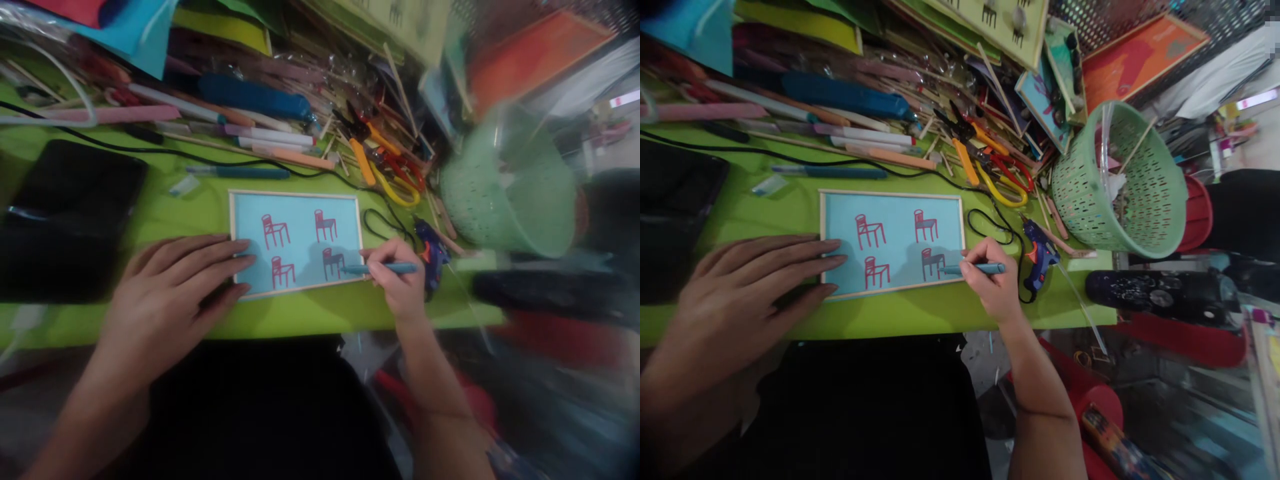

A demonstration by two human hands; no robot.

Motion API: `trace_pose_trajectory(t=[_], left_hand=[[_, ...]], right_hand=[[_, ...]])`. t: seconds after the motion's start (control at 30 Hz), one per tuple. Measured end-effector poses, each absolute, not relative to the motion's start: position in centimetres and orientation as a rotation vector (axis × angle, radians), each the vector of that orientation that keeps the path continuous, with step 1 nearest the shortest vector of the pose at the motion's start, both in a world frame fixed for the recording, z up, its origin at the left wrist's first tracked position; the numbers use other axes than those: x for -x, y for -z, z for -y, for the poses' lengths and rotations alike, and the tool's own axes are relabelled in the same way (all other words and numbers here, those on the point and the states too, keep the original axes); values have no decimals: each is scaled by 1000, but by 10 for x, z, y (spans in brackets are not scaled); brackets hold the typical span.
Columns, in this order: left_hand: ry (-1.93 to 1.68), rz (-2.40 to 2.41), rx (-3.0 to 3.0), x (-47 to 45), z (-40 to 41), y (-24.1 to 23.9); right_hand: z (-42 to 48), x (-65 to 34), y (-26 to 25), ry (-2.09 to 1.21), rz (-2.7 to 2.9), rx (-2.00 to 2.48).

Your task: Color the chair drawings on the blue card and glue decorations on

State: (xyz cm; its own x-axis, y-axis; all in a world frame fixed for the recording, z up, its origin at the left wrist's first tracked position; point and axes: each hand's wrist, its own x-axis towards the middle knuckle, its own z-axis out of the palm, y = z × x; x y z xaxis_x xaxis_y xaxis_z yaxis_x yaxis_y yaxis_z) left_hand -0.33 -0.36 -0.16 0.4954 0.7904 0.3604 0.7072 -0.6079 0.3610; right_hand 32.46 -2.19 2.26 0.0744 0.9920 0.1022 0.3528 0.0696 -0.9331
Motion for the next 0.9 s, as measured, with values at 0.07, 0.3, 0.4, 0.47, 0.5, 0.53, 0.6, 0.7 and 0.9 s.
trace_pose_trajectory(t=[0.07, 0.3, 0.4, 0.47, 0.5, 0.53, 0.6, 0.7, 0.9], left_hand=[[-746, -1308, -2573, 3, 3, 2], [-756, -1299, -2581, 3, 3, 1], [-773, -1294, -2584, 3, 3, 1], [-778, -1292, -2587, 2, 3, 1], [-775, -1290, -2591, 2, 3, 0], [-770, -1290, -2593, 2, 2, 0], [-765, -1290, -2598, 2, 2, 0], [-765, -1291, -2600, 2, 3, 0], [-764, -1298, -2592, 4, 2, 2]], right_hand=[[22, -325, -22, -879, 1423, 1438], [22, -326, -21, -889, 1442, 1417], [22, -325, -22, -887, 1426, 1419], [22, -325, -22, -892, 1409, 1427], [22, -325, -23, -893, 1407, 1428], [22, -325, -23, -893, 1411, 1424], [22, -325, -23, -892, 1432, 1413], [22, -325, -23, -892, 1439, 1400], [22, -325, -23, -912, 1421, 1397]])
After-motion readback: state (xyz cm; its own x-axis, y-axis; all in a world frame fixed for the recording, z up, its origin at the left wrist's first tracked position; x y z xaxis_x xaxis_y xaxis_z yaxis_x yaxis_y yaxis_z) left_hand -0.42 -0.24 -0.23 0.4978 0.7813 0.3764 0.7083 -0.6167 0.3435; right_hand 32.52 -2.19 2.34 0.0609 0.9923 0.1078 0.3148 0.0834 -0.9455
